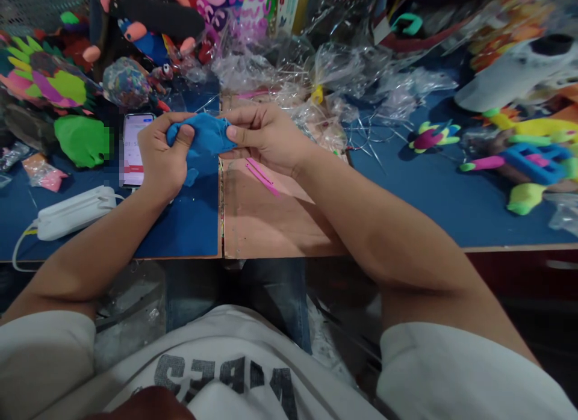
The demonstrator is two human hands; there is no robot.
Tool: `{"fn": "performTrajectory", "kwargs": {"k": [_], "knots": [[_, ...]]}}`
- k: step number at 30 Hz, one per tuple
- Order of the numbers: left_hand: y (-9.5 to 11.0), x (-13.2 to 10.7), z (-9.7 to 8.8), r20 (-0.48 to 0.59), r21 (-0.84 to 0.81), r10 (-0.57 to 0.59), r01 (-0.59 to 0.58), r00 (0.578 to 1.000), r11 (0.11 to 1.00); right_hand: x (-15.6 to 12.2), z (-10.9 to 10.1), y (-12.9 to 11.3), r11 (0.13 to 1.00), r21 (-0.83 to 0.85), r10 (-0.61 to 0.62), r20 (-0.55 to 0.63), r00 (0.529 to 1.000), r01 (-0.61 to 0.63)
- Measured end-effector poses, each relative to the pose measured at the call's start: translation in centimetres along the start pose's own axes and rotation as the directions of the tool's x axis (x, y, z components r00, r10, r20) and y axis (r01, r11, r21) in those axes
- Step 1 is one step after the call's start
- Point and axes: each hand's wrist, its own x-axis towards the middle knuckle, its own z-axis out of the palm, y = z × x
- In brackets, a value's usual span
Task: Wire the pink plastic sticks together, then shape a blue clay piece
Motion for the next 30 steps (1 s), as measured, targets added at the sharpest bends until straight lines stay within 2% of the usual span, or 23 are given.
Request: {"fn": "performTrajectory", "kwargs": {"k": [8, 11, 14, 16, 19, 21, 22, 24, 27, 30], "knots": [[0.4, -0.2, 0.2, -0.044, 0.040, 0.018, -0.016, 0.999, 0.999, 0.3, -0.5, 0.4, 0.992, -0.103, -0.075, -0.061, 0.995, 0.068], [0.2, -0.3, 0.7, 0.000, -0.165, -0.060, 0.059, 0.998, 0.985, 1.0, -1.0, 1.2, 0.978, -0.163, -0.147, -0.087, 0.985, 0.132], [0.4, -0.3, 0.8, 0.151, -0.401, -0.158, 0.207, 0.976, 0.893, 1.5, -1.3, 1.9, 0.949, -0.234, -0.242, -0.104, 0.965, 0.212], [0.8, -0.1, 0.6, 0.315, -0.478, -0.241, 0.373, 0.918, 0.795, 1.3, -0.9, 2.1, 0.914, -0.317, -0.313, -0.160, 0.936, 0.252], [1.3, 0.1, 0.4, 0.517, -0.451, -0.360, 0.605, 0.777, 0.657, 0.2, 0.5, 2.0, 0.864, -0.432, -0.403, -0.284, 0.870, 0.260], [1.2, 0.0, 0.5, 0.583, -0.383, -0.395, 0.669, 0.710, 0.637, -0.7, 1.3, 1.8, 0.837, -0.488, -0.438, -0.327, 0.837, 0.247], [1.0, -0.1, 0.7, 0.599, -0.369, -0.385, 0.668, 0.702, 0.646, -1.2, 1.7, 1.8, 0.822, -0.516, -0.451, -0.333, 0.828, 0.240], [0.7, -0.5, 1.2, 0.586, -0.375, -0.348, 0.625, 0.732, 0.685, -1.9, 2.0, 1.7, 0.793, -0.570, -0.462, -0.328, 0.824, 0.217], [0.5, -0.8, 1.7, 0.465, -0.385, -0.360, 0.551, 0.809, 0.740, -2.6, 2.6, 1.5, 0.739, -0.646, -0.460, -0.278, 0.843, 0.190], [0.9, -0.7, 1.9, 0.296, -0.415, -0.409, 0.502, 0.863, 0.759, -3.0, 3.6, 1.8, 0.618, -0.744, -0.491, -0.114, 0.864, 0.254]]}}
